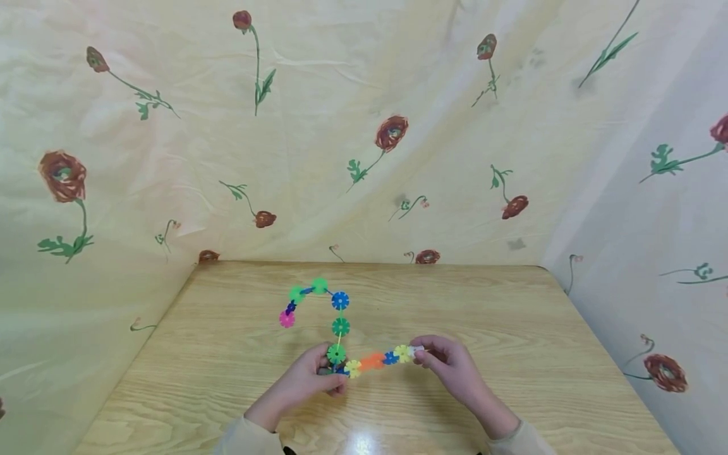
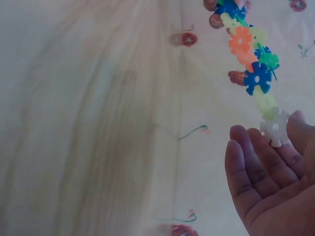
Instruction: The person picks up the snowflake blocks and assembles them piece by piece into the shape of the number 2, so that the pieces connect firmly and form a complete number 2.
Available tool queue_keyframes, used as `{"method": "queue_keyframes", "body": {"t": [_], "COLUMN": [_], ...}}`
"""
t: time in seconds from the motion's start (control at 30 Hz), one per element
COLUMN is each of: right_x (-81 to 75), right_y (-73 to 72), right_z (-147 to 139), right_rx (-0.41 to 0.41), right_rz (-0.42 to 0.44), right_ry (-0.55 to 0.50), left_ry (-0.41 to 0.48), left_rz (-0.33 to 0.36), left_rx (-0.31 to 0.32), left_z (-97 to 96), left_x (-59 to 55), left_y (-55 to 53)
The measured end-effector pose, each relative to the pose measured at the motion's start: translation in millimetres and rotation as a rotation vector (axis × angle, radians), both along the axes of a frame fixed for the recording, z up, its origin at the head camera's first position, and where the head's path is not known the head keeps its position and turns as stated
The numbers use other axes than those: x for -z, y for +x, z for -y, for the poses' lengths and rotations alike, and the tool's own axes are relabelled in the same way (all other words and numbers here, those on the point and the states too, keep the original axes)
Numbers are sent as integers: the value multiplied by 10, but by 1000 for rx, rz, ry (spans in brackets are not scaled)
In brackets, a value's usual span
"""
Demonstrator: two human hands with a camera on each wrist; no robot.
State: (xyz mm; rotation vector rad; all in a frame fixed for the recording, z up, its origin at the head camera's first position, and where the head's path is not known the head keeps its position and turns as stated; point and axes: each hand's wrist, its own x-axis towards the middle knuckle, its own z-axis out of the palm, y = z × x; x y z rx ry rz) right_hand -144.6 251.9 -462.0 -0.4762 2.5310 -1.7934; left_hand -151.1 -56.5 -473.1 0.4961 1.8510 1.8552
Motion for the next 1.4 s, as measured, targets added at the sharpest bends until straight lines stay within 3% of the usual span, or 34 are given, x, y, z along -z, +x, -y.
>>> {"method": "queue_keyframes", "body": {"t": [0.23, 0.53, 0.87, 1.03, 1.13, 1.23, 1.4], "right_x": [89, 177, 218, 207, 203, 201, 206], "right_y": [67, 125, 141, 136, 129, 127, 120], "right_z": [-118, -225, -287, -301, -314, -328, -341], "right_rx": [-62, -81, -89, -99, -101, -112, -136], "right_rz": [5, 12, 40, 58, 63, 60, 16], "right_ry": [86, 223, 350, 397, 413, 425, 457], "left_ry": [-8, -40, -125, -151, -160, -195, -364], "left_rz": [32, 79, 198, 216, 204, 168, -4], "left_rx": [72, 174, 222, 252, 248, 207, 119], "left_z": [-15, -75, -158, -196, -220, -257, -313], "left_x": [77, 173, 197, 198, 181, 143, 118], "left_y": [-49, -132, -227, -265, -274, -256, -197]}}
